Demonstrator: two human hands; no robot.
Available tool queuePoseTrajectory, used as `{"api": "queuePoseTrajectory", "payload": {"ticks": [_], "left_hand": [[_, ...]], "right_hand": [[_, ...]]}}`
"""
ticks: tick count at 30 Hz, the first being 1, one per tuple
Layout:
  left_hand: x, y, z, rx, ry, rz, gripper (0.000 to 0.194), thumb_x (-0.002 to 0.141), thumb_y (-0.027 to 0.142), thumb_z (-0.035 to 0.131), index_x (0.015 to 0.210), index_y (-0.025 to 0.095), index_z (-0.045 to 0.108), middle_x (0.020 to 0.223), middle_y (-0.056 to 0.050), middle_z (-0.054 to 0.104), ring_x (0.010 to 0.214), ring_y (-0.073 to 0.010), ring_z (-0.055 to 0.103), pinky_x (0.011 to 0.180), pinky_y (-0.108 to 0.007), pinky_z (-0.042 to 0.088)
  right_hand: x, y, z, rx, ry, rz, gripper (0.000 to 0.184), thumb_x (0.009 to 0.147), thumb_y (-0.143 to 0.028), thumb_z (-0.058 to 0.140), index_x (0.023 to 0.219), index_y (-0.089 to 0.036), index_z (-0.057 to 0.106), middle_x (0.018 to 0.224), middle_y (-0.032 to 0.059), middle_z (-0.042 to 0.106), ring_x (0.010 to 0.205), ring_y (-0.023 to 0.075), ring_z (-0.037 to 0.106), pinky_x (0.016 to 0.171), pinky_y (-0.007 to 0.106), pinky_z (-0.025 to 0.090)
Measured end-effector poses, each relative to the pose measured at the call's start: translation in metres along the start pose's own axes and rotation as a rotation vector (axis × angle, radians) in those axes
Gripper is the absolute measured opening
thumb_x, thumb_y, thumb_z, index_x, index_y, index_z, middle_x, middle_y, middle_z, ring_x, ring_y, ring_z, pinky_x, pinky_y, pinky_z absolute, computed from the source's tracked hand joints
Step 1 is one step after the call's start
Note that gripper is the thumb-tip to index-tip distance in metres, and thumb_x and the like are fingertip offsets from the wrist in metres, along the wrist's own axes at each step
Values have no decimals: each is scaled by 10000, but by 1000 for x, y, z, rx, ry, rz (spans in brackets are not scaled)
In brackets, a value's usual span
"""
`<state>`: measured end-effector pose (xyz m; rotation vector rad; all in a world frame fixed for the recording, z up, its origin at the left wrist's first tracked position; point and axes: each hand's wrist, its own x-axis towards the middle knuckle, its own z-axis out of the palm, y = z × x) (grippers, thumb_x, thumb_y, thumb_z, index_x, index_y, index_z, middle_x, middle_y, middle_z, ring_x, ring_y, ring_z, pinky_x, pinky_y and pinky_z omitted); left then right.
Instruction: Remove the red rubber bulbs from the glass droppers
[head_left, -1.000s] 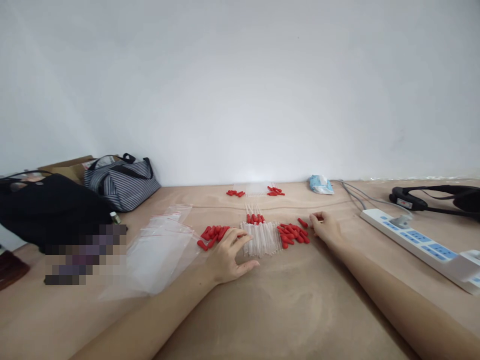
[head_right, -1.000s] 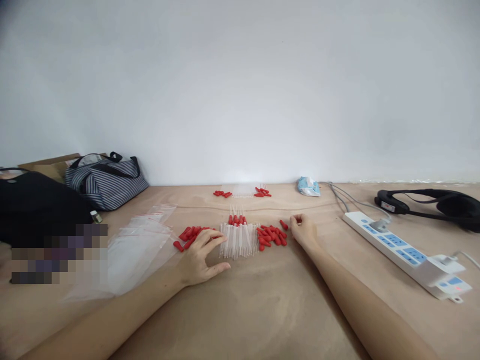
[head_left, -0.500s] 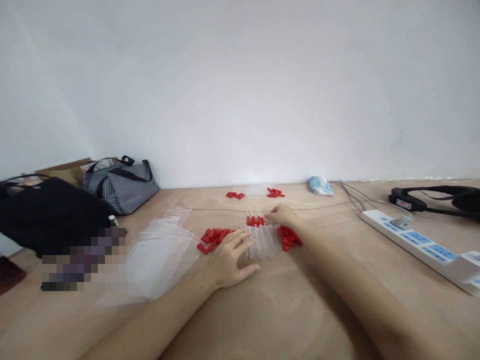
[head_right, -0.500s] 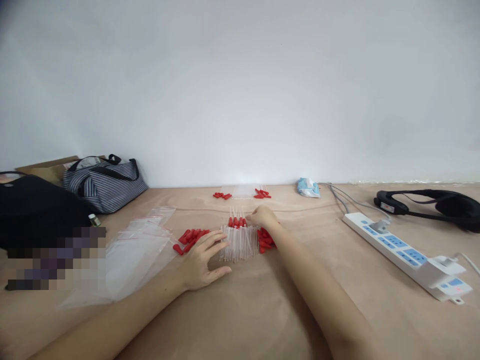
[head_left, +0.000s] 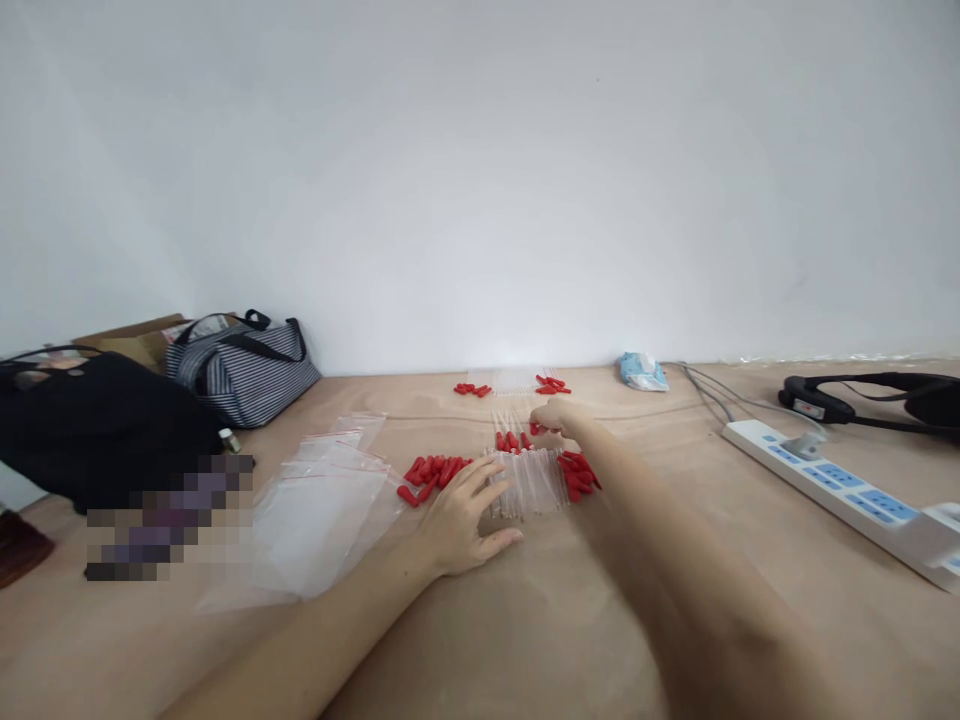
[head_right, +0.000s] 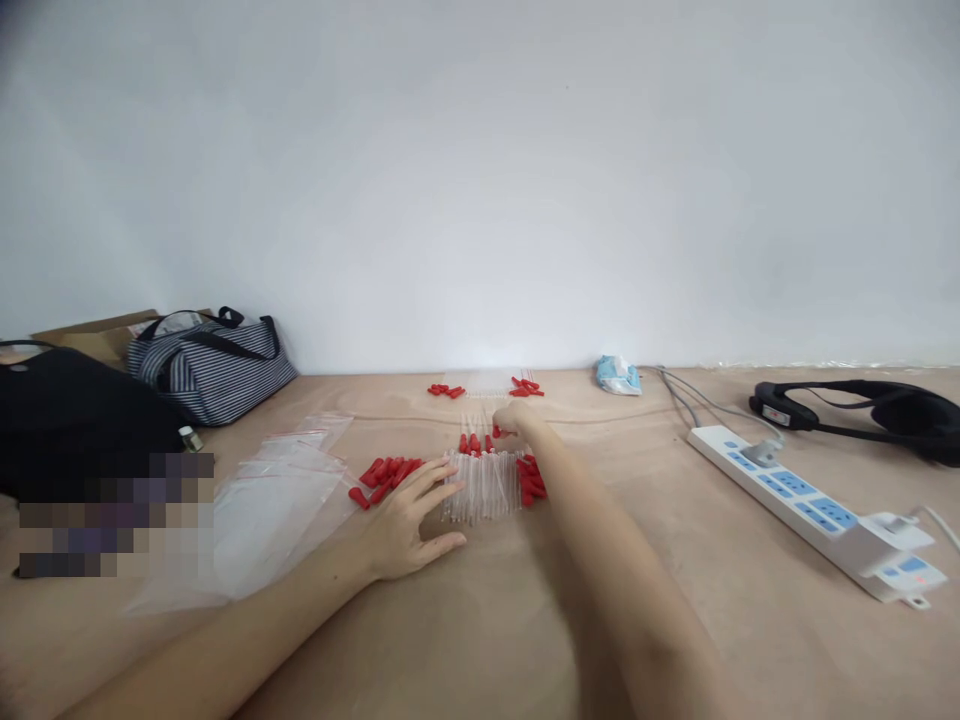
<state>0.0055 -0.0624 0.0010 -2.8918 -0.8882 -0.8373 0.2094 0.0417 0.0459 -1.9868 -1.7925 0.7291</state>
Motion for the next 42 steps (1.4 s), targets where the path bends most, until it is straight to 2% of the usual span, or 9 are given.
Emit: {"api": "queuePoseTrajectory", "payload": {"ticks": [4,6,9,12,16,21,32,36,42], "left_hand": [[-1,1,1,9,16,-14,545,734,375,585,1217,186,419,1264,-124,432,1209,-277,351,966,-447,370],[-2,2,1,30,83,-51,622,748,349,572,1288,181,312,1304,-133,375,1213,-266,343,970,-431,365],[-5,4,-2,91,245,-87,630,783,311,527,1319,155,234,1338,-160,298,1217,-268,326,961,-421,359],[-7,5,-5,143,285,-6,500,809,281,494,1265,148,336,1268,-150,395,1169,-267,372,934,-414,360],[-6,7,-7,145,227,157,198,821,246,499,1000,180,551,844,-41,618,842,-192,521,814,-371,375],[-9,7,-7,179,197,171,184,855,219,439,749,175,582,598,6,562,592,-125,452,663,-313,322],[-21,-2,-17,167,249,118,262,866,189,396,646,160,536,527,11,495,534,-111,418,577,-272,313],[-32,-10,-21,151,291,41,170,868,166,393,853,161,562,648,-10,524,606,-116,480,606,-241,396],[-26,-10,-7,195,283,-53,413,859,68,296,1264,119,354,897,-87,482,787,-134,526,716,-250,454]], "right_hand": [[-30,9,-14,64,99,-151,256,873,-248,367,852,-103,578,857,70,614,763,129,557,688,264,432],[-55,17,-13,78,199,-254,239,877,-225,331,891,-136,552,899,58,610,813,121,536,734,258,392],[-96,36,2,-45,449,-637,116,819,-236,447,832,-176,545,835,35,621,816,164,499,771,323,322],[-128,53,26,-138,587,-889,127,837,-218,438,795,-187,554,739,14,622,734,151,476,735,325,281],[-143,58,48,-163,616,-1065,129,843,-184,438,819,-182,565,702,3,620,681,130,450,702,307,272],[-143,51,52,-222,644,-1045,167,832,-222,475,956,-181,578,678,7,605,680,138,429,712,320,259],[-143,65,46,-228,707,-951,155,799,-199,472,703,-172,591,591,5,536,658,135,413,721,331,247],[-141,69,42,-183,731,-948,147,819,-231,473,802,-200,616,697,5,586,685,123,469,737,324,249],[-126,75,42,-132,859,-718,195,841,-252,445,915,-246,626,768,21,602,744,144,504,719,319,258]]}}
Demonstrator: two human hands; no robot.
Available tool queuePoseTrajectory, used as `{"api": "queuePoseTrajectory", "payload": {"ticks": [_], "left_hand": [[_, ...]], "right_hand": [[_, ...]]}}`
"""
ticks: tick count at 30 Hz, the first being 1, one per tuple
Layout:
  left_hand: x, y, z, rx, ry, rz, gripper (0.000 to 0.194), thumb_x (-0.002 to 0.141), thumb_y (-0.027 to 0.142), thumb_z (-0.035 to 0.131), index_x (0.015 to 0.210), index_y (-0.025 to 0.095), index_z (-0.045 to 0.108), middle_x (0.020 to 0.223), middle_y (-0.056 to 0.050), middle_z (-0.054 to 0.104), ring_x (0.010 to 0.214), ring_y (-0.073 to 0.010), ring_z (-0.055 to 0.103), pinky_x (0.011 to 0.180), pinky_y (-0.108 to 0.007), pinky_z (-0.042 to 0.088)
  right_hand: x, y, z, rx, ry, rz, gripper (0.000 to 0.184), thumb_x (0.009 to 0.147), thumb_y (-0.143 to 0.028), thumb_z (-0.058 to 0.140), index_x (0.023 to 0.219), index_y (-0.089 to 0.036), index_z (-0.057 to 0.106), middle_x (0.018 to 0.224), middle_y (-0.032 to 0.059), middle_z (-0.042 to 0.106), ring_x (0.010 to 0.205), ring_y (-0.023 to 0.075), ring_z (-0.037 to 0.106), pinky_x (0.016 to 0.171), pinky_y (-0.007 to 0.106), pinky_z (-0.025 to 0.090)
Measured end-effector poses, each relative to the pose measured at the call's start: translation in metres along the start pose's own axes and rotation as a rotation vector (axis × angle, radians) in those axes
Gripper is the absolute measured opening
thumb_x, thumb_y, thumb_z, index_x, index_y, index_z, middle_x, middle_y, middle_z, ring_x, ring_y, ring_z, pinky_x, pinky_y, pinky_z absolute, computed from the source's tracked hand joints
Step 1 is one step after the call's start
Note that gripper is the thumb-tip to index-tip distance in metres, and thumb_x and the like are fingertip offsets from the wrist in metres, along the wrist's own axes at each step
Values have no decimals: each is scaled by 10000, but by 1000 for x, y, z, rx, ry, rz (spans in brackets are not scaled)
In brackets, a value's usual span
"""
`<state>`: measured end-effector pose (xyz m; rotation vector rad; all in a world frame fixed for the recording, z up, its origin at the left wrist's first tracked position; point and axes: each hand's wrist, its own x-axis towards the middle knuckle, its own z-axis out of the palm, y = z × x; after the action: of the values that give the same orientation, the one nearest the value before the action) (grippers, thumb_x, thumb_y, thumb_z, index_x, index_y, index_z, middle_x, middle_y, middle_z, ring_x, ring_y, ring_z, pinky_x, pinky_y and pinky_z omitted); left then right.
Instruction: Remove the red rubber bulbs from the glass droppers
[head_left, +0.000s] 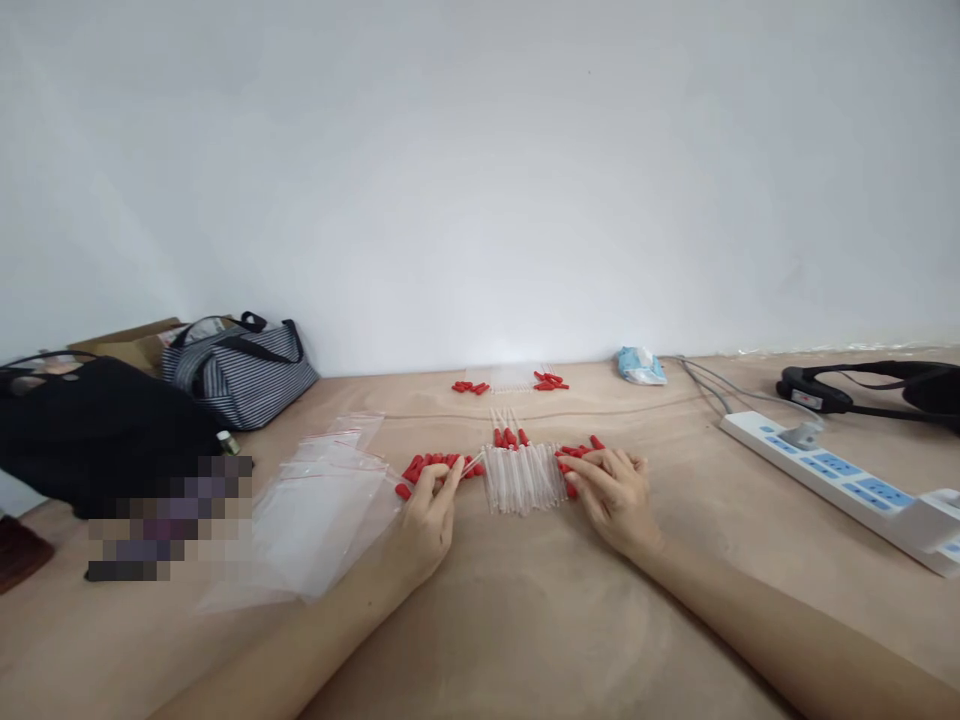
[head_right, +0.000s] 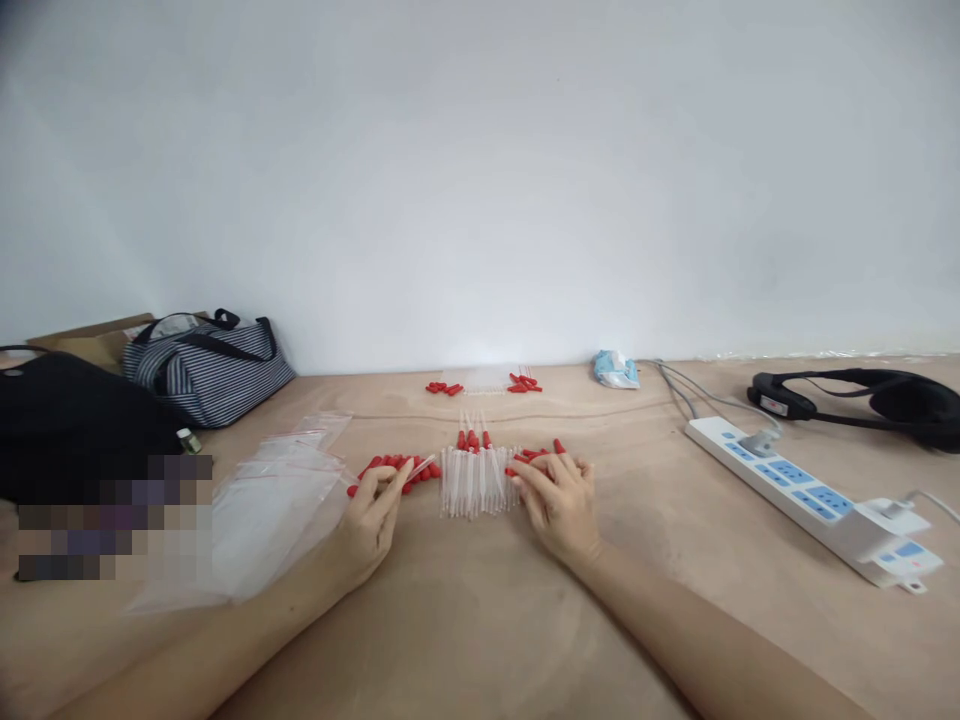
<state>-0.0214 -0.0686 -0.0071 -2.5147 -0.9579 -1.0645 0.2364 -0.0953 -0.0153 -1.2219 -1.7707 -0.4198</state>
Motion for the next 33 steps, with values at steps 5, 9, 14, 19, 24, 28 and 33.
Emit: {"api": "queuePoseTrajectory", "payload": {"ticks": [5,9,14,19,24,28,33], "left_hand": [[13,1,18,26,59,-30,337,840,71,342,1145,136,471,778,-45,489,720,-138,525,682,-256,473],[23,6,29,30,95,-47,216,813,80,370,959,140,517,781,-48,551,753,-165,558,697,-283,478],[29,9,32,-20,69,-66,150,794,94,376,863,157,493,725,-32,562,688,-155,577,627,-261,488],[28,10,28,-123,-31,-39,149,779,144,425,913,148,491,739,-37,573,613,-130,571,599,-253,496],[26,12,24,-231,-60,8,261,751,204,505,1000,126,486,841,-79,604,713,-150,611,657,-263,519],[26,13,21,-281,-72,-22,281,752,244,522,1008,131,495,877,-90,610,762,-166,620,688,-276,529],[25,10,16,-300,-72,-78,190,810,187,424,972,139,510,867,-84,607,775,-156,611,702,-281,519]], "right_hand": [[8,24,3,2,25,304,261,814,-353,433,945,-198,598,860,54,624,759,179,520,707,328,281],[13,38,-2,70,-23,433,305,768,-451,466,843,-195,615,848,42,645,731,181,526,748,347,298],[15,49,-9,113,-119,495,335,741,-503,474,741,-213,643,783,34,661,741,194,533,748,346,331],[12,53,-12,74,-170,499,339,737,-512,466,725,-227,650,785,35,667,766,212,536,771,373,323],[10,48,-15,-10,-252,503,278,737,-483,483,688,-258,639,790,-9,669,789,214,540,797,400,279],[10,47,-16,-45,-267,510,345,753,-513,434,659,-249,636,760,0,668,776,214,539,781,386,283],[11,52,-13,-59,-208,583,410,778,-518,366,699,-232,648,705,27,656,725,202,543,710,342,323]]}}
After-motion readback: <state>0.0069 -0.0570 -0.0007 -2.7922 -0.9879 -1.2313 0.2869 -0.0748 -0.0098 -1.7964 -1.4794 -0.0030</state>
